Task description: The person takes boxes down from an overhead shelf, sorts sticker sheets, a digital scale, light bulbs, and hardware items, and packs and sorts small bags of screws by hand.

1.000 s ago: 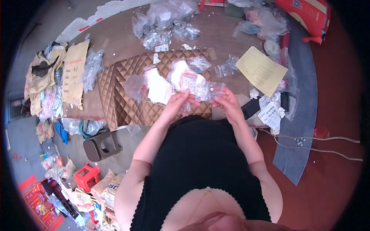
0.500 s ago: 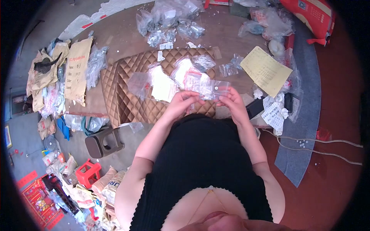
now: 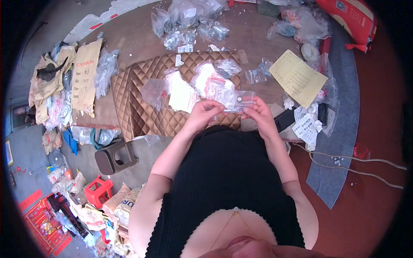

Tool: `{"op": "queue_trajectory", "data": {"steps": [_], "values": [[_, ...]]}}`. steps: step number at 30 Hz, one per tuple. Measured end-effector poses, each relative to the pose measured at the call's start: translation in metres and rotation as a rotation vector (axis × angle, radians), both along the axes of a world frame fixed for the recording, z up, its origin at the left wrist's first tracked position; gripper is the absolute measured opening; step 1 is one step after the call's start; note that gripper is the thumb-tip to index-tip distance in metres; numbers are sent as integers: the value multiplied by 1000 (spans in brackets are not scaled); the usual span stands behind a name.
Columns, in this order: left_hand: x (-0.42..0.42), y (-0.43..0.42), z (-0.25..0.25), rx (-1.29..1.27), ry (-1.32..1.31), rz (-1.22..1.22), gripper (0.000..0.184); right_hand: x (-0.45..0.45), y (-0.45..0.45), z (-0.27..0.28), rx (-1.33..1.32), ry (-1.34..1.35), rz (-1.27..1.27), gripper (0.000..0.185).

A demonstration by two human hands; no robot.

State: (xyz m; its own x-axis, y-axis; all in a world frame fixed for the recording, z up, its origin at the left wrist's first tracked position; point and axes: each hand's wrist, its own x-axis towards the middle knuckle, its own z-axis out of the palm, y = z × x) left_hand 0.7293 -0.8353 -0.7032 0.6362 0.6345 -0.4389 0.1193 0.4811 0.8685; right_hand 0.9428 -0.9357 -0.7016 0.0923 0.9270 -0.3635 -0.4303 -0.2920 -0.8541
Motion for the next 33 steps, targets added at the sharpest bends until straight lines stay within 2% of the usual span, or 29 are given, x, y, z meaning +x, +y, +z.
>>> {"op": "queue_trajectory", "data": {"steps": [5, 10, 33], "values": [[3, 0, 5, -8, -7, 9, 18, 1, 2, -1, 2, 11, 3, 33], [8, -1, 4, -20, 31, -102, 22, -1, 3, 0, -9, 22, -1, 33], [13, -6, 2, -24, 65, -76, 22, -2, 0, -5, 6, 22, 23, 33]]}}
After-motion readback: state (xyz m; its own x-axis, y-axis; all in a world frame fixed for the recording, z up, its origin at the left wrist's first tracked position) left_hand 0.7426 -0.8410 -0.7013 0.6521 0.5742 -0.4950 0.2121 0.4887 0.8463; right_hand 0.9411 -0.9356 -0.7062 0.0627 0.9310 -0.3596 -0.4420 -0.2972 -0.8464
